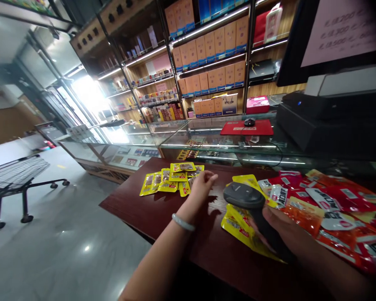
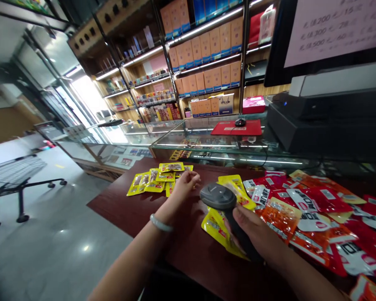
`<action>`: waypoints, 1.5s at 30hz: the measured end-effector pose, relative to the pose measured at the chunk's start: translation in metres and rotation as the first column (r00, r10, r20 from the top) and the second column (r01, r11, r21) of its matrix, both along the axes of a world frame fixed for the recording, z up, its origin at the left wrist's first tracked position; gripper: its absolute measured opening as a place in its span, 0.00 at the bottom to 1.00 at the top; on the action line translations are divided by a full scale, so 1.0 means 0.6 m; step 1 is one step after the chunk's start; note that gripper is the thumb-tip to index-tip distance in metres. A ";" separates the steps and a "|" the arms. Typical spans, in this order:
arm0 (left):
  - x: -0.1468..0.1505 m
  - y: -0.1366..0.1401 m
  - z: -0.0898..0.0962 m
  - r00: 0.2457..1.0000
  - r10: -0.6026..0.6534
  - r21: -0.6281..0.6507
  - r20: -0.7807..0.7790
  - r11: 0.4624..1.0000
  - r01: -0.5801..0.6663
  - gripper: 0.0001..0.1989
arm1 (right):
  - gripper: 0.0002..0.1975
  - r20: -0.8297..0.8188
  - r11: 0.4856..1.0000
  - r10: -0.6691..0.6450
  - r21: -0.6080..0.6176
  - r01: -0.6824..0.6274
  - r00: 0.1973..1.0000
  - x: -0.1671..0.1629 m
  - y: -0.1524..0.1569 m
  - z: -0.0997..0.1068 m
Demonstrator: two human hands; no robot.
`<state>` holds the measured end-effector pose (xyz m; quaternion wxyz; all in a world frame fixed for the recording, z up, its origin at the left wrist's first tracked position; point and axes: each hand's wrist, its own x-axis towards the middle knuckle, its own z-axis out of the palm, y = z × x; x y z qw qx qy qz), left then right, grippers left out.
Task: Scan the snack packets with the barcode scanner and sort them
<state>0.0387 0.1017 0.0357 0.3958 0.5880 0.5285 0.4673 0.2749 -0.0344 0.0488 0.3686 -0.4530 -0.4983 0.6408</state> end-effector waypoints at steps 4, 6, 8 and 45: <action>-0.082 0.049 0.026 0.766 0.367 0.220 -0.527 0.930 -0.294 0.15 | 0.29 -0.048 0.999 -0.011 -0.039 0.009 0.999 -0.002 0.003 -0.006; -0.127 0.071 0.041 0.556 0.422 0.321 -0.716 0.906 -0.275 0.18 | 0.30 -0.069 0.999 -0.022 -0.045 0.019 0.997 -0.004 0.003 -0.007; -0.164 0.097 0.051 0.425 0.406 0.320 -0.809 0.911 -0.261 0.22 | 0.30 -0.075 0.999 -0.022 -0.043 0.018 0.997 -0.007 0.003 -0.007; -0.034 -0.099 -0.019 0.974 0.225 0.020 -0.004 0.974 -0.225 0.19 | 0.28 -0.076 0.985 0.014 0.175 -0.001 0.997 -0.065 0.015 0.102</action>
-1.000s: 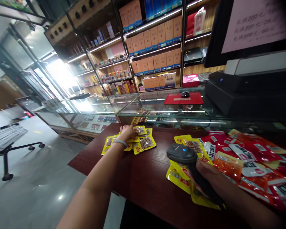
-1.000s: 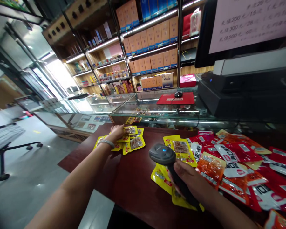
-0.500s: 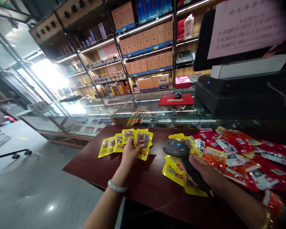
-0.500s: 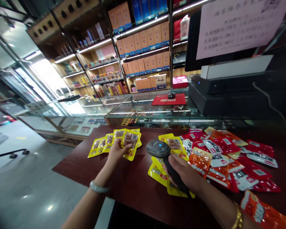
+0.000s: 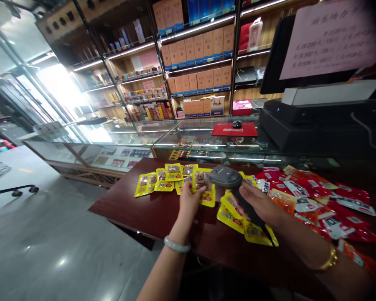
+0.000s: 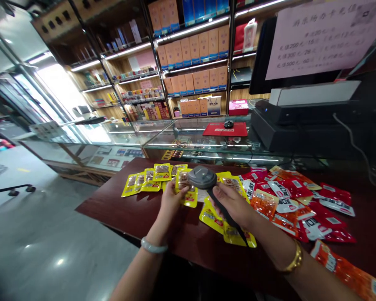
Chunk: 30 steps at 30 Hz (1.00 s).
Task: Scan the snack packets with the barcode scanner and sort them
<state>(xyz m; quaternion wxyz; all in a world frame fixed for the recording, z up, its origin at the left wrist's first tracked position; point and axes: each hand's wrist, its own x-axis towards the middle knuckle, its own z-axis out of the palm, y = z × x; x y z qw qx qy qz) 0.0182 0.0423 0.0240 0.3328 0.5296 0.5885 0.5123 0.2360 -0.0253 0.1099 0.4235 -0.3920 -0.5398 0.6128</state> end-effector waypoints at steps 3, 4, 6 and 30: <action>0.048 0.011 -0.009 0.974 -0.170 -0.047 0.153 0.983 0.179 0.19 | 0.28 0.032 1.000 0.014 0.000 -0.014 0.999 -0.014 0.014 0.025; 0.052 0.015 -0.009 0.977 -0.181 -0.033 0.111 0.982 0.186 0.19 | 0.28 0.048 1.000 0.018 -0.002 -0.017 0.999 -0.019 0.019 0.028; 0.035 0.023 -0.007 0.989 -0.110 0.003 -0.104 0.994 0.111 0.18 | 0.28 0.063 1.000 0.024 -0.015 -0.023 0.998 -0.027 0.026 0.021; -0.086 0.052 0.016 0.754 -0.077 -0.224 -0.653 0.970 -0.095 0.22 | 0.30 -0.043 0.990 0.011 -0.142 -0.017 0.999 -0.008 0.055 -0.102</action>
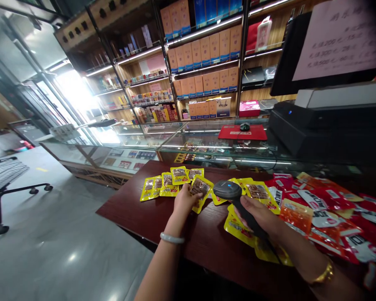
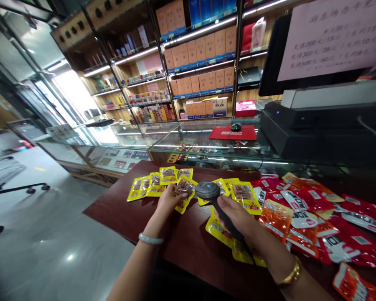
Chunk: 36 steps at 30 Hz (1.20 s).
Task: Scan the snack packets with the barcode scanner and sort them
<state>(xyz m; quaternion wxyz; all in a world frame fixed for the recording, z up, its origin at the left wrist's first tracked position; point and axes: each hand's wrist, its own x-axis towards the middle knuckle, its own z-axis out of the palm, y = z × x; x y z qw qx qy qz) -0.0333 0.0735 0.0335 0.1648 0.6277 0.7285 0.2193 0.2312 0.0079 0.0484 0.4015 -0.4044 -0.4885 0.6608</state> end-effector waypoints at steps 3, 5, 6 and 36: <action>-0.003 -0.013 -0.012 0.990 0.030 0.057 0.141 0.998 -0.038 0.19 | 0.29 0.028 0.999 0.021 0.037 -0.022 0.999 -0.001 -0.007 0.003; -0.004 -0.019 -0.013 0.990 0.033 0.090 0.136 0.995 -0.046 0.17 | 0.28 0.049 0.998 0.036 0.044 -0.038 0.998 0.000 -0.011 0.002; -0.003 -0.020 -0.013 0.991 0.035 0.095 0.130 0.994 -0.047 0.16 | 0.27 0.060 0.998 0.043 0.047 -0.046 0.997 0.000 -0.012 0.001; -0.103 0.100 0.052 0.916 0.270 0.023 -0.296 0.961 -0.276 0.12 | 0.31 0.049 0.999 0.045 -0.026 -0.043 0.998 -0.011 -0.016 0.007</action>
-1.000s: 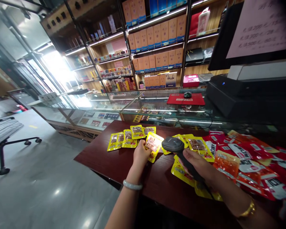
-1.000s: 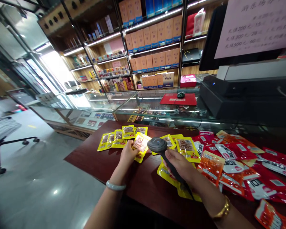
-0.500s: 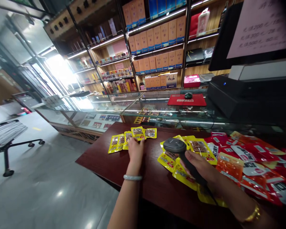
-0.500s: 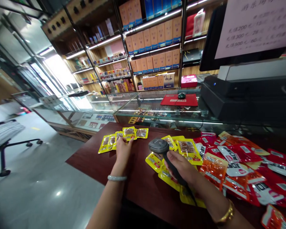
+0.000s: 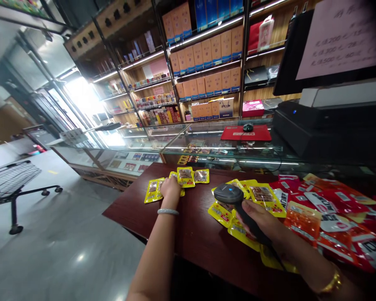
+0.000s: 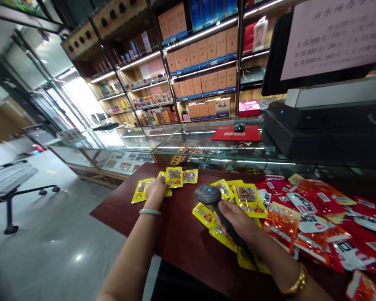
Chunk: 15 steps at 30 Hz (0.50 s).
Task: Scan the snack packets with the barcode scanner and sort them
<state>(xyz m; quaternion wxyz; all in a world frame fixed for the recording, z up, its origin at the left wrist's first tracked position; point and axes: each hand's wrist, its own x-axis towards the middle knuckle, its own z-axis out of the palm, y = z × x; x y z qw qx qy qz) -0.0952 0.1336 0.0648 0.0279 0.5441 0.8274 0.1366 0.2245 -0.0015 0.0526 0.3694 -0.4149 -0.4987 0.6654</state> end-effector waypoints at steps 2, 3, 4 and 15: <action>0.005 -0.009 -0.002 1.000 -0.006 0.013 -0.012 1.000 0.006 0.12 | 0.30 -0.001 1.000 -0.015 0.004 0.015 1.000 0.001 0.002 -0.003; 0.008 -0.015 -0.002 1.000 -0.005 0.017 -0.023 1.000 0.006 0.14 | 0.30 -0.003 1.000 -0.018 0.007 0.018 1.000 0.001 0.002 -0.004; 0.012 -0.021 -0.001 1.000 -0.001 0.022 -0.030 1.000 0.002 0.16 | 0.30 -0.004 1.000 -0.019 0.011 0.019 1.000 0.001 0.003 -0.005; 0.059 -0.059 -0.031 -0.267 0.043 -0.061 0.963 0.996 -0.061 0.24 | 0.31 -0.023 1.000 -0.011 -0.008 0.011 1.000 -0.004 -0.001 0.000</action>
